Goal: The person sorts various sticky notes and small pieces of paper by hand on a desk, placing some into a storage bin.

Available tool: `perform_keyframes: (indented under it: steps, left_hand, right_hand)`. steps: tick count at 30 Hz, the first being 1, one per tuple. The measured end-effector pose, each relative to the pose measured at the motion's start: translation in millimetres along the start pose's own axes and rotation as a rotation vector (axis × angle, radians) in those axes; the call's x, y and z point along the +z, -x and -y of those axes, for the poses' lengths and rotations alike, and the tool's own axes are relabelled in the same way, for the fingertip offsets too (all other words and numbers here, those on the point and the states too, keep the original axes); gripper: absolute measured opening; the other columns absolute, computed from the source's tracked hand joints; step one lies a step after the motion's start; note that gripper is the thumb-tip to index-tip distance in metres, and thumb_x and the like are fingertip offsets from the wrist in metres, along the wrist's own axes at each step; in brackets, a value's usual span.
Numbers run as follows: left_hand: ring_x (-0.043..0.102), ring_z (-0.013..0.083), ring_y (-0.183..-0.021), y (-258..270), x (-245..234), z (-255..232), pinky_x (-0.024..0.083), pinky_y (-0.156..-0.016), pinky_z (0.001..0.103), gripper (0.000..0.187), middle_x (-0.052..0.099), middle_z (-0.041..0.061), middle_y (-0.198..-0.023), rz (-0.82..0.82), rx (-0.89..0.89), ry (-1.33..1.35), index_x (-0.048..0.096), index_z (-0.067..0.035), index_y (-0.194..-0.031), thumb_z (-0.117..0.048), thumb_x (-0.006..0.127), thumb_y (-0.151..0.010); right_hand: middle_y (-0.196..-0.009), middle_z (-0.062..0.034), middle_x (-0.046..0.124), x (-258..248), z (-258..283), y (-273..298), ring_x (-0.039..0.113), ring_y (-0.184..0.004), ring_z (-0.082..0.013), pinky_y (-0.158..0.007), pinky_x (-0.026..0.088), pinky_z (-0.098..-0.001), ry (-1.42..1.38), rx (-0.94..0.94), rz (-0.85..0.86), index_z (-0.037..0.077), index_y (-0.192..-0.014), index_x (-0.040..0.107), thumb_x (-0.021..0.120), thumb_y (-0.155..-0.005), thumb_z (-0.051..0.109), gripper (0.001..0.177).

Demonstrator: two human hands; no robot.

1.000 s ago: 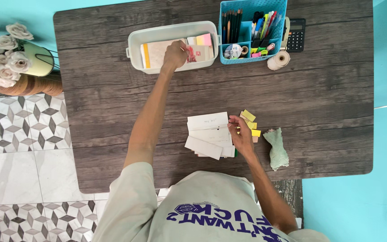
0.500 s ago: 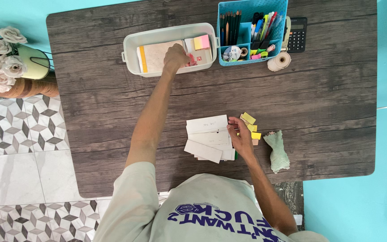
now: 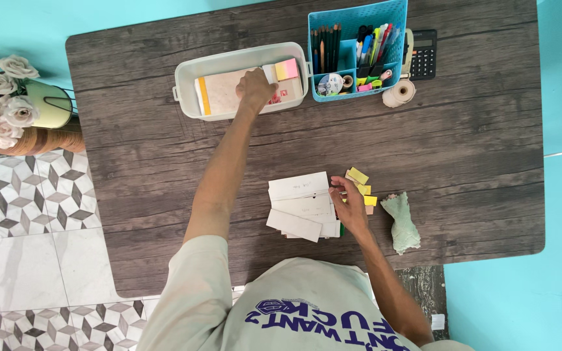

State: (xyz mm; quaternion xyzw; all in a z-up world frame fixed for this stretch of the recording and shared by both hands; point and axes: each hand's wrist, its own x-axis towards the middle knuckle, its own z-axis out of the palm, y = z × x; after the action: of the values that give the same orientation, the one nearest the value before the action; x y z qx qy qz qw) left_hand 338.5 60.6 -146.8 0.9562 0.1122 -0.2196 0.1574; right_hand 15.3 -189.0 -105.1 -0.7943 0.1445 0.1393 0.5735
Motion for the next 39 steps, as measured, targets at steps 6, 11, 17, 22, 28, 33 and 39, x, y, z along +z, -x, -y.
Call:
perform_keyframes:
  steps: [6,11,17,22,28,33,39]
  left_hand:
    - [0.072,0.0289,-0.104,-5,2,-2,0.059,-0.082,0.043,0.052,0.074,0.012,-0.107,0.012,0.005,-0.042,0.071,-0.006,-0.113,-0.046,0.084,-0.081]
    - [0.072,0.028,-0.102,-3,-1,-4,0.059,-0.082,0.041,0.05,0.074,0.012,-0.106,0.004,0.019,-0.049,0.071,-0.007,-0.112,-0.045,0.083,-0.082]
    - [0.073,0.0279,-0.104,6,-10,-5,0.059,-0.086,0.041,0.049,0.075,0.012,-0.106,0.055,-0.003,-0.022,0.071,-0.006,-0.113,-0.045,0.081,-0.085]
    - [0.071,0.0308,-0.107,-2,-6,3,0.057,-0.089,0.044,0.048,0.074,0.014,-0.109,0.046,-0.012,0.017,0.071,-0.006,-0.114,-0.044,0.079,-0.086]
    - [0.07,0.0361,-0.106,-7,-1,17,0.056,-0.089,0.048,0.037,0.073,0.017,-0.109,-0.068,-0.007,0.121,0.072,-0.005,-0.109,-0.037,0.073,-0.091]
    - [0.073,0.04,-0.087,50,-31,23,0.057,-0.078,0.049,0.022,0.076,0.017,-0.09,-0.351,0.156,0.341,0.073,-0.01,-0.1,-0.03,0.071,-0.093]
    - [0.069,0.0358,-0.066,165,-55,27,0.05,-0.059,0.045,0.017,0.069,0.014,-0.071,-0.602,0.438,0.583,0.067,-0.004,-0.101,-0.019,0.06,-0.104]
  right_hand:
    - [-0.119,-0.0097,0.068,-1,-9,-3,0.065,-0.096,-0.0166,-0.075,0.056,-0.0312,0.033,-0.07,-0.018,0.004,-0.131,0.063,0.067,-0.098,0.019,0.037]
    - [-0.118,-0.0097,0.067,1,-6,-6,0.065,-0.097,-0.0173,-0.074,0.057,-0.0329,0.03,0.031,-0.003,0.004,-0.13,0.063,0.066,-0.097,0.019,0.036]
    - [-0.119,-0.0105,0.068,1,-7,-8,0.065,-0.1,-0.019,-0.083,0.055,-0.0341,0.062,-0.027,0.008,0.002,-0.131,0.062,0.066,-0.098,0.019,0.038]
    - [-0.12,-0.0104,0.068,-1,-5,-3,0.064,-0.101,-0.0185,-0.08,0.056,-0.0338,0.051,-0.028,0.008,0.003,-0.131,0.062,0.065,-0.098,0.019,0.037]
    - [-0.119,-0.0102,0.068,-3,6,3,0.062,-0.099,-0.0193,-0.075,0.055,-0.0349,0.086,-0.012,-0.011,0.004,-0.13,0.063,0.066,-0.096,0.02,0.038]
    - [-0.117,-0.0119,0.068,0,12,13,0.063,-0.101,-0.0238,-0.079,0.053,-0.0361,0.174,-0.141,-0.03,0.004,-0.129,0.063,0.067,-0.096,0.018,0.036]
    - [-0.114,-0.0159,0.066,3,8,31,0.059,-0.105,-0.0323,-0.091,0.048,-0.0416,0.301,-0.464,-0.053,0.003,-0.129,0.064,0.07,-0.095,0.014,0.037]
